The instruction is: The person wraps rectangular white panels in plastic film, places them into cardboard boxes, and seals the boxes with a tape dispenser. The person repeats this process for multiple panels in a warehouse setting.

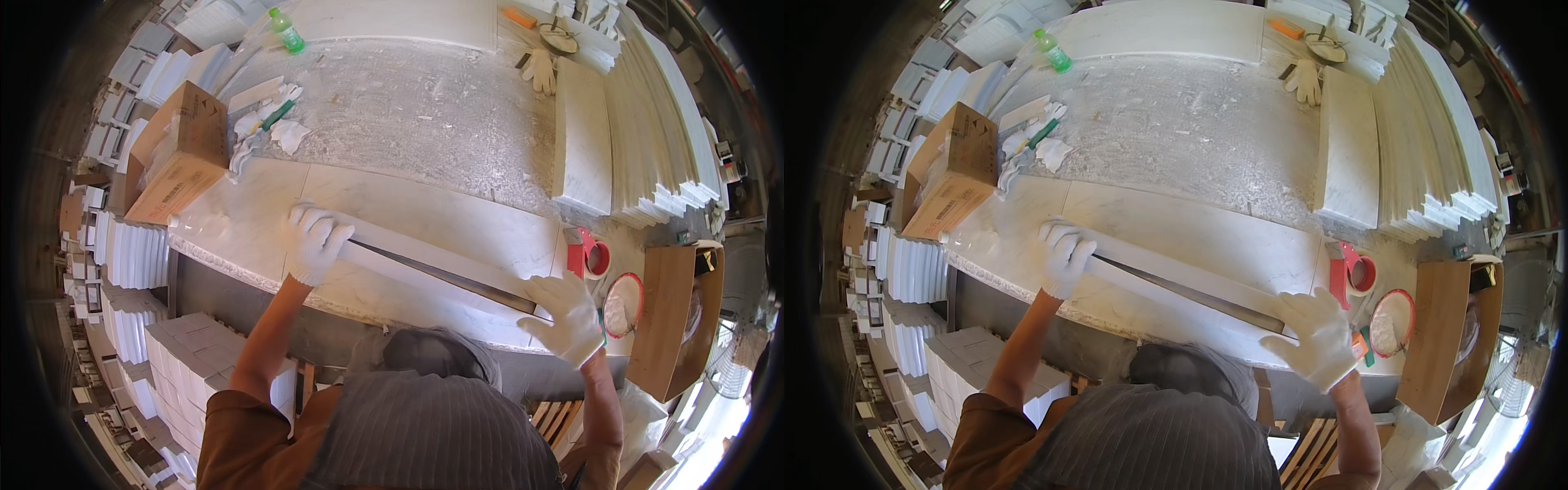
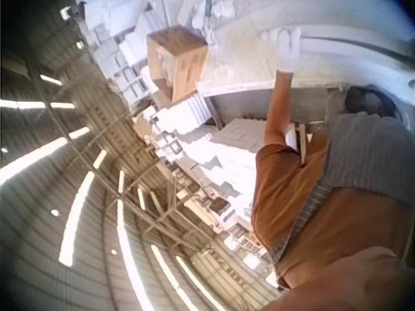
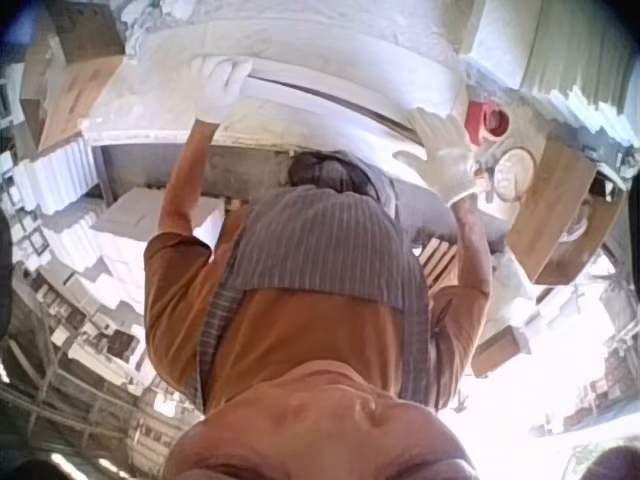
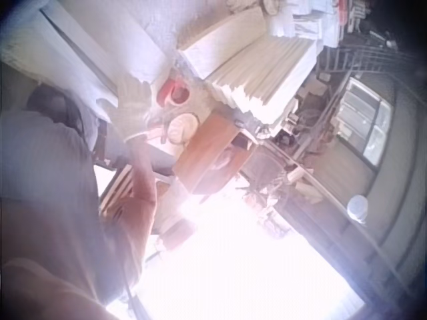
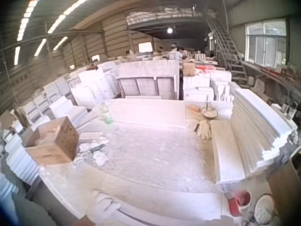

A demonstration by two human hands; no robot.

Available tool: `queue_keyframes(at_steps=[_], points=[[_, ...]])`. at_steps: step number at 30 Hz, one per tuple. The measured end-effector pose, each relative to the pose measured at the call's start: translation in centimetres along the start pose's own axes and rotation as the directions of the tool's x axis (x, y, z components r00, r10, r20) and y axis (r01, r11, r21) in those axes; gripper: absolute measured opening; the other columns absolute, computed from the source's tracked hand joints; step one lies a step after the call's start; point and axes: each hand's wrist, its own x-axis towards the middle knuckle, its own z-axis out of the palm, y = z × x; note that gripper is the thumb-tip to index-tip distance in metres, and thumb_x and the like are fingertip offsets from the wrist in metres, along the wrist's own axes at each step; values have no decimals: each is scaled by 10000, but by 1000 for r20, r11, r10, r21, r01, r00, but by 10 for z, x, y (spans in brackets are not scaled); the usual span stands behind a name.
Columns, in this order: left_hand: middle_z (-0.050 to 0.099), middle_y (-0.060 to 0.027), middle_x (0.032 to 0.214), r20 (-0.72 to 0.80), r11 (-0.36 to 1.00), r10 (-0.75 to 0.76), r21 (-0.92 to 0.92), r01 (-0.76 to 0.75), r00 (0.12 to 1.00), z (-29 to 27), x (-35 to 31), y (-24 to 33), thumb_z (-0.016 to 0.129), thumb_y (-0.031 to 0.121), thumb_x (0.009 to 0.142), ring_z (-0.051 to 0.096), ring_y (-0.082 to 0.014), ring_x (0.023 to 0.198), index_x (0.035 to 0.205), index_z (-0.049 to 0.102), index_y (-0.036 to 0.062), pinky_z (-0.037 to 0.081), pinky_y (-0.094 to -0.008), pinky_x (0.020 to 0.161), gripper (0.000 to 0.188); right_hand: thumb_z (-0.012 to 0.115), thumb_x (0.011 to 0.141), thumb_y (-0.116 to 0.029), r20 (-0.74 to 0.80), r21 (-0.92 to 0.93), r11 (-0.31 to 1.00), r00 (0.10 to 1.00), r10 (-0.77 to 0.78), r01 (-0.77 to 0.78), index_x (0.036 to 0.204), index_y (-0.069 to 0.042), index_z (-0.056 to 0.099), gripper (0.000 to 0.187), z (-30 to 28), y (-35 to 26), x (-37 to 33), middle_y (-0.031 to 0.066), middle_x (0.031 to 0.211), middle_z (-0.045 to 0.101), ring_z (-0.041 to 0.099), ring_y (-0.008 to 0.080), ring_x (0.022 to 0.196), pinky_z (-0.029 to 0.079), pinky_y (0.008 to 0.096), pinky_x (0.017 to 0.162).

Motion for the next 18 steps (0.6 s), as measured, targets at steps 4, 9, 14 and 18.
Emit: queue_keyframes(at_steps=[4, 9, 14, 18], points=[[593, -76, 862, 149, 998, 25, 58, -34, 989, 12, 29, 28, 763, 184, 745, 567, -294, 909, 723, 603, 96, 461, -459, 830, 184, 817, 638, -527, -349, -401, 902, 937, 12, -161, 1335, 30, 460, 961, 64, -4, 48, 199, 1144, 591, 566, 391, 1011, 447, 464, 919], [583, -95, 972, 247, 1000, -22, -16, 26, 969, 16, 44, 59, 750, 184, 772, 571, -326, 982, 780, 597, 82, 476, -474, 853, 184, 803, 658, -514, -284, -280, 948, 956, 67, -150, 1364, 1, 437, 948, 83, -61, 148, 192, 1178, 594, 580, 369, 1054, 448, 476, 939], [544, -159, 1200, 222, 987, -162, 48, 155, 961, 12, 53, 60, 739, 259, 801, 526, -384, 1122, 1101, 610, 93, 451, -466, 964, 366, 811, 645, -510, -290, -261, 951, 953, 86, -165, 1359, -29, 445, 935, 87, -47, 138, 172, 1177, 602, 584, 354, 1068, 449, 470, 945], [482, -228, 1381, 156, 857, -459, 336, 391, 874, -4, 31, -7, 630, 382, 906, 451, -431, 1271, 1376, 497, 110, 358, -456, 1095, 559, 878, 555, -443, -255, -272, 918, 941, 221, -289, 1324, -50, 469, 955, 71, -23, 71, 154, 1155, 604, 586, 349, 1051, 453, 466, 924]])
